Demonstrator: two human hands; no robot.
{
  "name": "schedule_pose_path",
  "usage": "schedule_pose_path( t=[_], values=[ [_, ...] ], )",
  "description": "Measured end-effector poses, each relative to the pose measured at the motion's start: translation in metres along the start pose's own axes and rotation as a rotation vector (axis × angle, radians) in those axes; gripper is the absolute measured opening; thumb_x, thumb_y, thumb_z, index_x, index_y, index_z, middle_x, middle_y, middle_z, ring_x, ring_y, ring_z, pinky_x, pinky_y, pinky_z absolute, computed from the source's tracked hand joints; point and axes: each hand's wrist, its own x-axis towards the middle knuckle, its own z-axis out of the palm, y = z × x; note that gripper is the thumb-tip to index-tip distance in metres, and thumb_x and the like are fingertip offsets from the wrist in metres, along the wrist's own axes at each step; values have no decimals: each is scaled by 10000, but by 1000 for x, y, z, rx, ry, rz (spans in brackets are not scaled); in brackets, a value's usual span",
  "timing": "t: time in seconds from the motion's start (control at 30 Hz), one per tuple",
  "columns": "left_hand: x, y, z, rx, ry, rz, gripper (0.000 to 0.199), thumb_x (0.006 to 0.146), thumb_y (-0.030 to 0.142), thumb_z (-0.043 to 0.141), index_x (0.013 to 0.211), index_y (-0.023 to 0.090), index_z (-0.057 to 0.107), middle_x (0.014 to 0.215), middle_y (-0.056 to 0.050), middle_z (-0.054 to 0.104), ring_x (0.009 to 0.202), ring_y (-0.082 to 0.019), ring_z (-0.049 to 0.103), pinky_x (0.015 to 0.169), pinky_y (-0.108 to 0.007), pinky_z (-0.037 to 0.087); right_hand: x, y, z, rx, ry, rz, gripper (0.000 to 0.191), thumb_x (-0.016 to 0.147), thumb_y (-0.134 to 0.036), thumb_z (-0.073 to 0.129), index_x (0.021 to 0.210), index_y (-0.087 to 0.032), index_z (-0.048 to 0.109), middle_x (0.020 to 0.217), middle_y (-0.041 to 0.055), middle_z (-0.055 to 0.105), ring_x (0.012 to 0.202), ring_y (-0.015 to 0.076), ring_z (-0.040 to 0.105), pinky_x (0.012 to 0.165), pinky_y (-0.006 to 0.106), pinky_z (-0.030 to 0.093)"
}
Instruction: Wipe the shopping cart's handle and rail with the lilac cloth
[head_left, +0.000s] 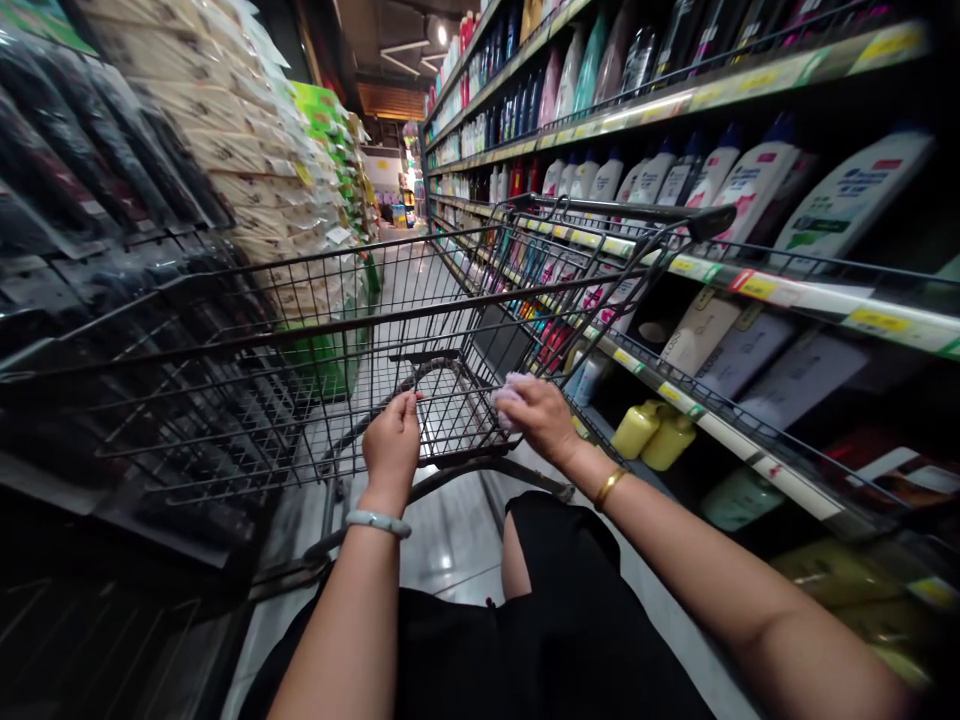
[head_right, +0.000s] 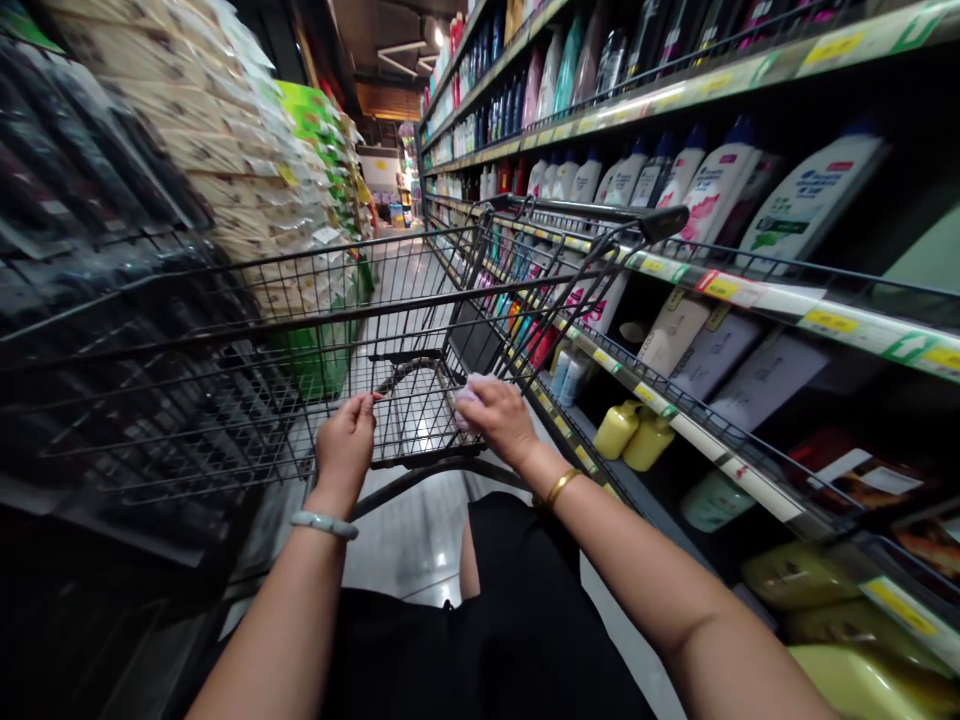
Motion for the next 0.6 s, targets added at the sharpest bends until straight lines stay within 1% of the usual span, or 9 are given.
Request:
schedule_pose_path(
  t=[0.07, 0.1, 0.17, 0.23, 0.3, 0.37, 0.5, 0.57, 0.6],
  values=[
    [0, 0, -1, -6, -1, 8, 377, 980, 423, 422, 1106, 237, 724, 907, -46, 742, 808, -180, 629, 661, -256, 354, 4, 9, -9, -14, 65, 116, 231, 981, -329, 560, 1124, -331, 742, 1212, 73, 630, 1084, 229, 522, 925, 367, 387],
    [0, 0, -1, -7, -4, 8, 370, 979, 421, 426, 1106, 240, 723, 943, -45, 747, 833, -182, 634, 667, -255, 356, 2, 12, -10, -14, 66, 140, 233, 982, -333, 558, 1124, -329, 743, 1202, 74, 632, 1074, 231, 521, 922, 368, 390],
    [0, 0, -2, 1, -9, 1, 363, 978, 423, 431, 1106, 249, 722, 959, -40, 749, 831, -181, 634, 666, -254, 355, -11, 12, -4, 1, -6, 95, 215, 972, -317, 574, 1098, -324, 749, 1179, 71, 646, 1060, 231, 520, 896, 362, 400],
    [0, 0, -2, 13, -12, -7, 363, 978, 426, 429, 1097, 250, 723, 902, -34, 742, 780, -174, 619, 652, -253, 348, -31, 8, 8, 27, -129, -14, 201, 948, -259, 608, 1086, -314, 743, 1161, 62, 662, 1035, 222, 523, 851, 343, 409],
    [0, -1, -2, 9, -9, -4, 365, 980, 428, 426, 1087, 246, 723, 857, -29, 730, 752, -166, 609, 642, -249, 343, -45, 8, 17, 45, -179, -52, 223, 926, -192, 618, 1079, -301, 737, 1138, 51, 670, 1007, 207, 528, 818, 321, 413],
    [0, -2, -1, 2, -4, 7, 362, 979, 431, 427, 1080, 248, 722, 859, -26, 726, 758, -162, 612, 638, -245, 342, -45, 14, 13, 43, -123, 20, 240, 935, -178, 585, 1094, -280, 732, 1115, 59, 658, 995, 208, 523, 823, 323, 419],
    [2, -5, 2, 20, 12, 14, 369, 975, 434, 427, 1091, 243, 721, 824, -27, 711, 719, -156, 598, 621, -246, 333, -14, 41, -21, 33, 92, 207, 312, 943, -175, 509, 1158, -272, 713, 1170, 84, 595, 1052, 232, 501, 927, 367, 423],
    [3, -5, 3, 31, 20, 13, 375, 974, 434, 423, 1096, 240, 720, 799, -27, 697, 711, -156, 592, 624, -247, 335, -2, 49, -34, 42, 154, 256, 340, 908, -156, 529, 1172, -282, 704, 1198, 83, 575, 1066, 237, 495, 956, 375, 424],
    [3, -6, 4, 35, 22, 11, 379, 974, 438, 419, 1099, 241, 718, 798, -27, 694, 712, -157, 590, 627, -247, 337, -2, 50, -36, 51, 155, 272, 360, 888, -140, 537, 1178, -279, 700, 1200, 86, 573, 1066, 239, 495, 956, 376, 429]
  ],
)
